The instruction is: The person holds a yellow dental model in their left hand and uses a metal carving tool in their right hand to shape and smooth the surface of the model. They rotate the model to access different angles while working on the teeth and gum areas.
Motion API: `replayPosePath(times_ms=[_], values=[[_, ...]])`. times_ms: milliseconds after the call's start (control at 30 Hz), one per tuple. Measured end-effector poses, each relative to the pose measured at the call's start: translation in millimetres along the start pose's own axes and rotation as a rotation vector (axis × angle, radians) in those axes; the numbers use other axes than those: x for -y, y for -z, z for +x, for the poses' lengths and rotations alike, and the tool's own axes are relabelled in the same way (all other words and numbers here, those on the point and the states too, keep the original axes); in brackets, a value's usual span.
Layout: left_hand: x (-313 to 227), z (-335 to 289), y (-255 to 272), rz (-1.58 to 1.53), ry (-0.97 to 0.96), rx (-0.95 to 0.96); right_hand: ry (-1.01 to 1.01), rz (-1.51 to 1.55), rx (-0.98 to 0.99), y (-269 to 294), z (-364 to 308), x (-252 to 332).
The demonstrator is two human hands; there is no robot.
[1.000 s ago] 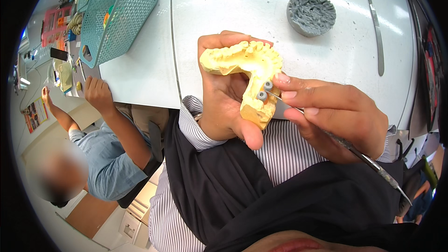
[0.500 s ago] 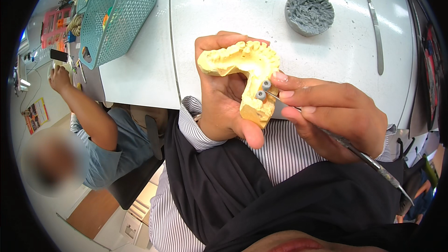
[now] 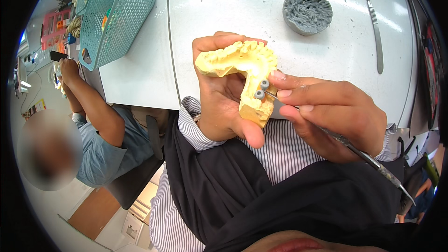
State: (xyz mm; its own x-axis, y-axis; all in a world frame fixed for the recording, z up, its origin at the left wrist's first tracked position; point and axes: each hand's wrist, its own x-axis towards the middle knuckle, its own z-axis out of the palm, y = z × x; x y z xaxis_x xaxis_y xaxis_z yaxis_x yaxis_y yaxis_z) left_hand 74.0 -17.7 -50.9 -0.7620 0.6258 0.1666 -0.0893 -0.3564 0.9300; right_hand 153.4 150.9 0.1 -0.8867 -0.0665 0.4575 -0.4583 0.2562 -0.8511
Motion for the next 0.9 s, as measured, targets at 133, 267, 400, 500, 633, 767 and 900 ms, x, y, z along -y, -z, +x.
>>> replayPosePath(times_ms=[133,267,400,500,633,767,900], values=[[12,2,5,-0.027,-0.011,0.021,-0.013,-0.036,-0.021,-5,-2,-6],[2,1,1,0.011,-0.020,0.013,0.004,0.024,-0.036,-2,2,-2],[3,1,2,0.018,-0.028,0.016,-0.003,0.001,-0.016,-2,1,-2],[2,1,1,0.030,-0.037,0.014,0.004,-0.020,-0.007,-1,0,-1],[10,2,4,0.021,-0.043,0.025,0.002,-0.004,-0.039,-3,-1,-7],[2,2,1,0.044,-0.042,0.022,-0.003,0.027,-0.054,-2,1,-2],[3,1,3,0.045,-0.055,0.030,0.006,0.001,-0.042,-3,0,-2]])
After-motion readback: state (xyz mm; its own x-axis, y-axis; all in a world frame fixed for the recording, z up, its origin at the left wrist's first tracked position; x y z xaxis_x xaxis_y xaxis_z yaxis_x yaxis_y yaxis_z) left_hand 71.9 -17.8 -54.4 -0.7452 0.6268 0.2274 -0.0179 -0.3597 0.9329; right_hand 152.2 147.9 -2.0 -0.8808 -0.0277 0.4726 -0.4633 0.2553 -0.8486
